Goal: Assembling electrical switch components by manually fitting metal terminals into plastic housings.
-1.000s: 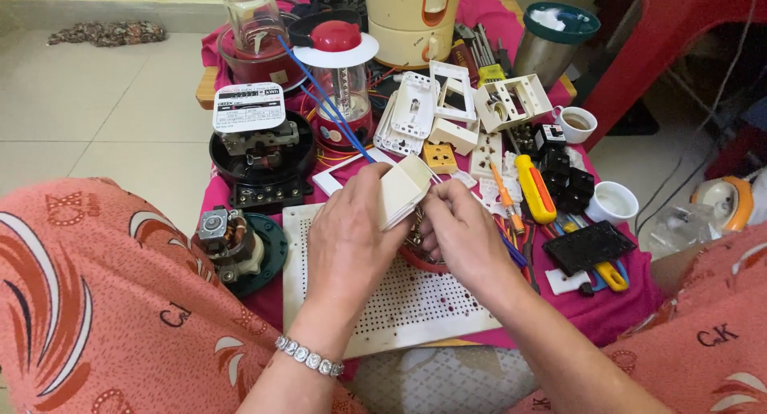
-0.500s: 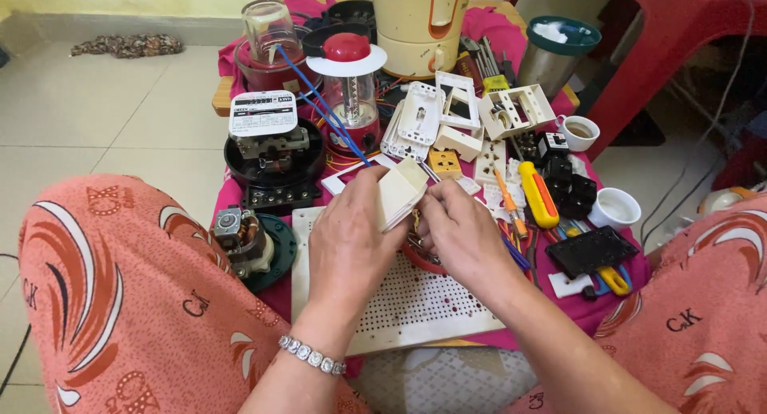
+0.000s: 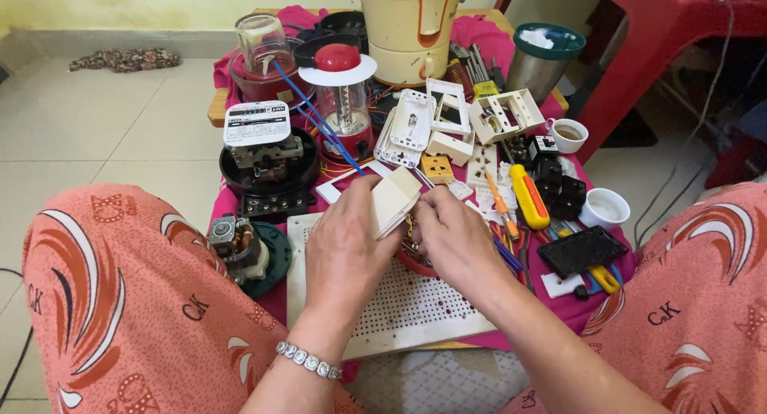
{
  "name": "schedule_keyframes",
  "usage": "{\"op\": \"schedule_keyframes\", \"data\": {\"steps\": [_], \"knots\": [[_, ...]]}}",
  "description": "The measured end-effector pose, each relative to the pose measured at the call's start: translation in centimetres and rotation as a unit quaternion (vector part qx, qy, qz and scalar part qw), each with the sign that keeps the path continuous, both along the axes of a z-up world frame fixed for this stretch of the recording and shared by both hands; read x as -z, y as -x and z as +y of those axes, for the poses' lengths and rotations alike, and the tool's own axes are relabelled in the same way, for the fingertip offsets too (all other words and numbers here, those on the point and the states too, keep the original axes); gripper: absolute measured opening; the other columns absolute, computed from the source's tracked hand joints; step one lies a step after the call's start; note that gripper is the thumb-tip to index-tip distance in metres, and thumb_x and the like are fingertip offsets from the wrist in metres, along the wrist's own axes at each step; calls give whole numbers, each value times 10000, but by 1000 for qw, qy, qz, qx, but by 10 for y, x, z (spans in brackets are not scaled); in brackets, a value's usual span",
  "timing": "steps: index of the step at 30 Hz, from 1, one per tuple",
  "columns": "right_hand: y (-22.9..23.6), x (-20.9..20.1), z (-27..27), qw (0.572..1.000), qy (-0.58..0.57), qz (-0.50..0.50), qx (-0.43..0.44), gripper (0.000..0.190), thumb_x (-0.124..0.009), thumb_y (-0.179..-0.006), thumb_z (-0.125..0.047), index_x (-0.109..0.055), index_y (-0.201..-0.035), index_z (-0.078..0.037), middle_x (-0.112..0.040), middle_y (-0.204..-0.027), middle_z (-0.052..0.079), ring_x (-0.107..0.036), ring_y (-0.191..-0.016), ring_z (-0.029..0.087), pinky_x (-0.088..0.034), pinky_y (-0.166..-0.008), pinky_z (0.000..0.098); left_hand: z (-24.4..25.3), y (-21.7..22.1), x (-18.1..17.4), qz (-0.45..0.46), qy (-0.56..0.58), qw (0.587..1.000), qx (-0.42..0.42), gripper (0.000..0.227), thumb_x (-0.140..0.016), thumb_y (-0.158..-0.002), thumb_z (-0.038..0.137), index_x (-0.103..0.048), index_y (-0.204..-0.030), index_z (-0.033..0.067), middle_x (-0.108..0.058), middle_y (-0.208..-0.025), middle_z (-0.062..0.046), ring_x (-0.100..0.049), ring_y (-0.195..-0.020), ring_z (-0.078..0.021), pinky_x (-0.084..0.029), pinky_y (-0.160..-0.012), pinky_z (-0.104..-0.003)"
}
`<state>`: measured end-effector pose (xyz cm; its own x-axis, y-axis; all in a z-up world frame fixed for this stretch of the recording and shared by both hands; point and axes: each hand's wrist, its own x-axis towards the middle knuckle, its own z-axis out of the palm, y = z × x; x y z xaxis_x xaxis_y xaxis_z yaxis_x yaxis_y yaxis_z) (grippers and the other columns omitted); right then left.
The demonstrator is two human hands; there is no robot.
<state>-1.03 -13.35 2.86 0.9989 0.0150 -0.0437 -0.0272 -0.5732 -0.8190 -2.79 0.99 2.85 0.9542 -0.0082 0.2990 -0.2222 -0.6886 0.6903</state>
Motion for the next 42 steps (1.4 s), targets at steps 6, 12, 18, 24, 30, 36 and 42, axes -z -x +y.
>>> {"op": "schedule_keyframes", "data": {"steps": [6,12,18,24,30,36,42], "knots": [[-2,3,-1,1000,-11,-27,2,327,-547,-942,-198,-658,-1145,33,-720,-793,175,-718,-684,247,-578,-667,408,1,-3,2,9,0,1000,-6,643,-790,-787,82,-519,-1368,37,-658,-1222,-293,-628,-1176,-482,-461,-985,-628],[1,1,2,1000,-9,6,8,360,-471,-974,-209,-661,-1161,34,-741,-801,169,-733,-698,238,-601,-668,368,1,-4,7,19,-6,1000,-4,653,-793,-795,99,-507,-1381,56,-656,-1232,-283,-626,-1181,-472,-455,-999,-625],[-4,5,1,999,-21,-31,1,319,-577,-931,-167,-651,-1155,49,-725,-806,185,-715,-690,240,-592,-660,380,2,-3,4,19,6,1000,-12,628,-783,-801,96,-516,-1368,57,-666,-1218,-283,-633,-1172,-470,-464,-990,-625],[-2,8,-1,1000,-10,-11,7,349,-485,-966,-209,-664,-1127,44,-731,-766,190,-731,-681,260,-604,-654,391,3,-6,16,13,1,1000,0,587,-785,-814,207,-530,-1332,99,-683,-1174,-242,-650,-1135,-468,-494,-940,-601],[-2,6,0,999,-12,-29,13,321,-565,-940,-188,-654,-1145,43,-738,-799,197,-742,-690,264,-598,-668,415,2,-8,11,14,13,1000,-14,592,-780,-811,189,-539,-1341,83,-686,-1145,-254,-661,-1111,-464,-503,-919,-580],[-1,5,1,1000,9,-17,7,353,-452,-986,-198,-662,-1150,34,-744,-782,173,-733,-690,259,-583,-680,410,-1,-8,16,22,1,1000,-5,609,-787,-810,193,-525,-1351,95,-679,-1152,-253,-660,-1107,-466,-500,-913,-578],[-2,5,0,999,1,-31,9,331,-523,-971,-204,-652,-1162,33,-735,-799,179,-725,-698,260,-569,-682,419,1,-4,10,22,16,1000,-14,600,-776,-816,165,-524,-1354,81,-671,-1163,-273,-651,-1124,-479,-495,-924,-587]]}}
